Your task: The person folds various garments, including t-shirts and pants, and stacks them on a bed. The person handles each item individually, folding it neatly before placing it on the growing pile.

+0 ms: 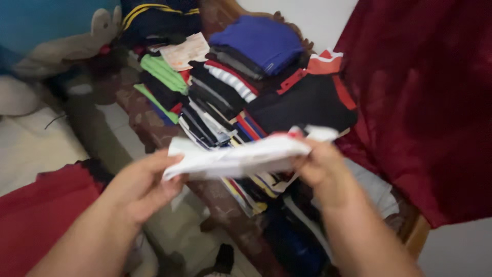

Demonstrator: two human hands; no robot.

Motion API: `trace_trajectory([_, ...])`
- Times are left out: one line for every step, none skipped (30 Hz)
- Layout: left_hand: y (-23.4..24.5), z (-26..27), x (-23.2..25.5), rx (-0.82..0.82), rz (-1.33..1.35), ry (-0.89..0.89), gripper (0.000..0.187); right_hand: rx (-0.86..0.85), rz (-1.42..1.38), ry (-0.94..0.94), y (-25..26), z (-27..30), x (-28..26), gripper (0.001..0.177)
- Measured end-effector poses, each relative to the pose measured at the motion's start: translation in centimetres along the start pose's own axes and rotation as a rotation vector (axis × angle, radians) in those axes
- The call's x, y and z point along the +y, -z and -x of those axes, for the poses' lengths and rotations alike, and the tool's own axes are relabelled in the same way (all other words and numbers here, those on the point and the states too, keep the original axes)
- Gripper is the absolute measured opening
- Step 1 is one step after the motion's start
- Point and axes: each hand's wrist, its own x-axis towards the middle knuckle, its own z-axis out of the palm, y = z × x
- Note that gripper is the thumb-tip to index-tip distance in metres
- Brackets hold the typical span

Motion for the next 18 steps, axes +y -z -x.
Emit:
trace_trajectory([-2.1,-0.8,0.5,-0.116,-0.034,-0.087,0.033,0.064,0.027,0.07,-0.2,-1.0,-2.9,0.023])
trace_trajectory([-4.2,-1.7,0.9,-0.233,-0.068,-0.173,0.038,0.127,0.053,0.141,-0.4,-2.0,-6.0,0.022])
trace_trajectory([-6.3,-2.6,1.1,-0.318,-0.067,-0.25,0.046,0.094,0.001,0.176,-0.6,-2.6,-9.4,0.029])
trace_trajectory([-8.5,-3.9,1.0,-0.405,-0.068,-0.325,0.055,-0.067,0.06,0.276,-0.8,-3.2,-12.6,0.038])
trace_trajectory([-10.3,-5.4,0.5,-0.422,-0.07,-0.371,0.059,-0.053,0.042,0.298,-0.7,-3.9,-15.4,0.039])
trace_trajectory([-11.6,-7.0,-0.2,-0.44,-0.073,-0.416,0.063,-0.038,0.025,0.319,-0.3,-4.5,-18.0,0.041])
trace_trajectory([-12.8,-8.9,-1.3,-0.409,-0.075,-0.422,0.063,-0.051,0.09,0.363,0.5,-5.3,-20.1,0.041])
trace_trajectory([-13.6,-11.1,-2.6,-0.378,-0.077,-0.429,0.064,-0.066,0.155,0.407,1.6,-6.3,-21.7,0.041])
trace_trajectory([-14.3,-13.4,-4.2,-0.301,-0.067,-0.381,0.058,-0.053,0.178,0.389,2.9,-7.7,-22.9,0.041])
trace_trajectory([-14.7,-15.9,-5.9,-0.224,-0.056,-0.334,0.052,-0.04,0.202,0.37,4.5,-9.2,-23.6,0.041])
trace_trajectory([-14.8,-18.2,-7.8,-0.145,-0.101,-0.271,0.049,-0.032,0.227,0.356,6.1,-11.1,-23.9,0.042])
trace_trajectory([-14.6,-20.4,-9.9,-0.066,-0.145,-0.207,0.047,0.07,0.353,0.356,7.9,-12.9,-23.5,0.044])
trace_trajectory([-14.2,-22.4,-12.0,-0.026,-0.169,-0.158,0.048,0.173,0.48,0.349,10.0,-14.8,-22.4,0.047])
trace_trajectory([-13.6,-24.3,-13.9,0.014,-0.192,-0.107,0.049,0.288,0.502,0.278,11.8,-16.7,-20.9,0.049])
trace_trajectory([-13.1,-25.8,-15.7,0.082,-0.208,-0.079,0.051,0.403,0.526,0.202,13.6,-18.0,-19.7,0.052])
trace_trajectory([-12.7,-27.1,-17.4,0.149,-0.223,-0.051,0.053,0.406,0.547,0.186,15.2,-18.6,-19.0,0.053])
trace_trajectory([-12.3,-28.1,-18.5,0.215,-0.241,-0.026,0.055,0.405,0.565,0.174,16.4,-19.1,-18.4,0.055])
trace_trajectory([-11.9,-28.7,-19.5,0.204,-0.239,-0.048,0.056,0.405,0.584,0.161,17.0,-19.5,-18.0,0.057])
